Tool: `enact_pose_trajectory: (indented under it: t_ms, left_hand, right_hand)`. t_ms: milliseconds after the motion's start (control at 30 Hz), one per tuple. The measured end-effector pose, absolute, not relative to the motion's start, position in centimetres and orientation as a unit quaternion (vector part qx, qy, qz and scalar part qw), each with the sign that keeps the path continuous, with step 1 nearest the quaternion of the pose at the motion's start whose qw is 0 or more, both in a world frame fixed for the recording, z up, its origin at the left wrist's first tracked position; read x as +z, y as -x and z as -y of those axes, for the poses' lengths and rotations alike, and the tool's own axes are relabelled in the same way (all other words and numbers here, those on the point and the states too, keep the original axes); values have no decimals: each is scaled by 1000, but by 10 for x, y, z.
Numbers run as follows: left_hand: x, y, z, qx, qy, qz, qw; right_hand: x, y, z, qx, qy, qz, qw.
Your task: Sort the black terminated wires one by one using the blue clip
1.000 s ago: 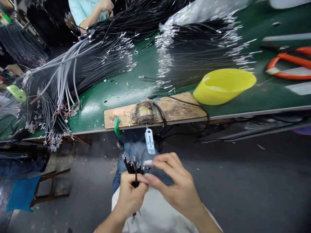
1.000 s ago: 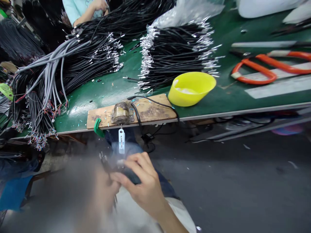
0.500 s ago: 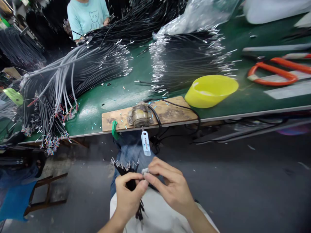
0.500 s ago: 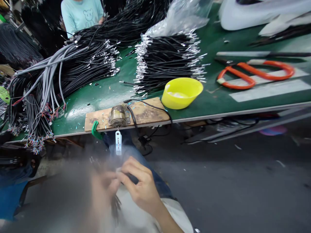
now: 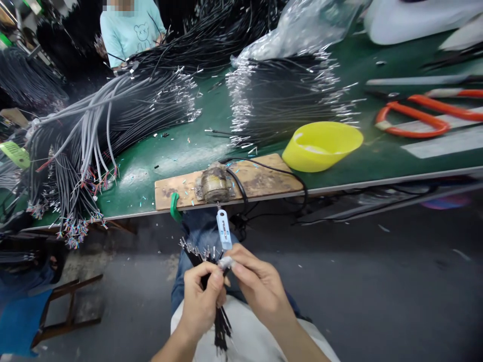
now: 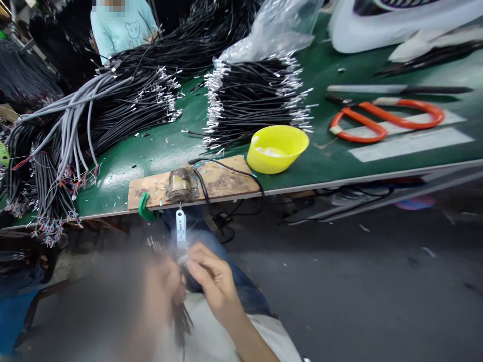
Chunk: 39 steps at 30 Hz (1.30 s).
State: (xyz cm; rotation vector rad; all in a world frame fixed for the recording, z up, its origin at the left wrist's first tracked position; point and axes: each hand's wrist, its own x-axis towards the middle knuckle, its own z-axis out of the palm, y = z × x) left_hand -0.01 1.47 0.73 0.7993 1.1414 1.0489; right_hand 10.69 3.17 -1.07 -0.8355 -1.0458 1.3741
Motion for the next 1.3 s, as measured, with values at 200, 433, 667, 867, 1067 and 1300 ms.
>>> enact_pose_trajectory:
  t_ms: [200, 433, 667, 867, 1067, 1300]
  left_hand:
    - [9, 5, -20, 454, -346, -491, 658]
    - [12, 7, -22, 468, -328, -475, 669]
    - [13, -1, -22, 515, -342, -533, 578]
    - [12, -5, -21, 492, -346, -562, 568]
    - [19, 0, -28, 494, -325, -602, 536]
    - [21, 4, -25, 486, -329, -587, 558]
  right_hand:
    - [-5, -109, -37, 621, 378, 390, 565]
    - [6, -110, -40, 544, 434, 471, 543]
    - [6, -98, -39, 258, 479, 590, 597]
    - [3, -100, -40, 169, 471, 636, 588]
    - [3, -98, -38, 222, 447, 631, 594]
    - [2, -102, -40, 340, 477, 561, 585]
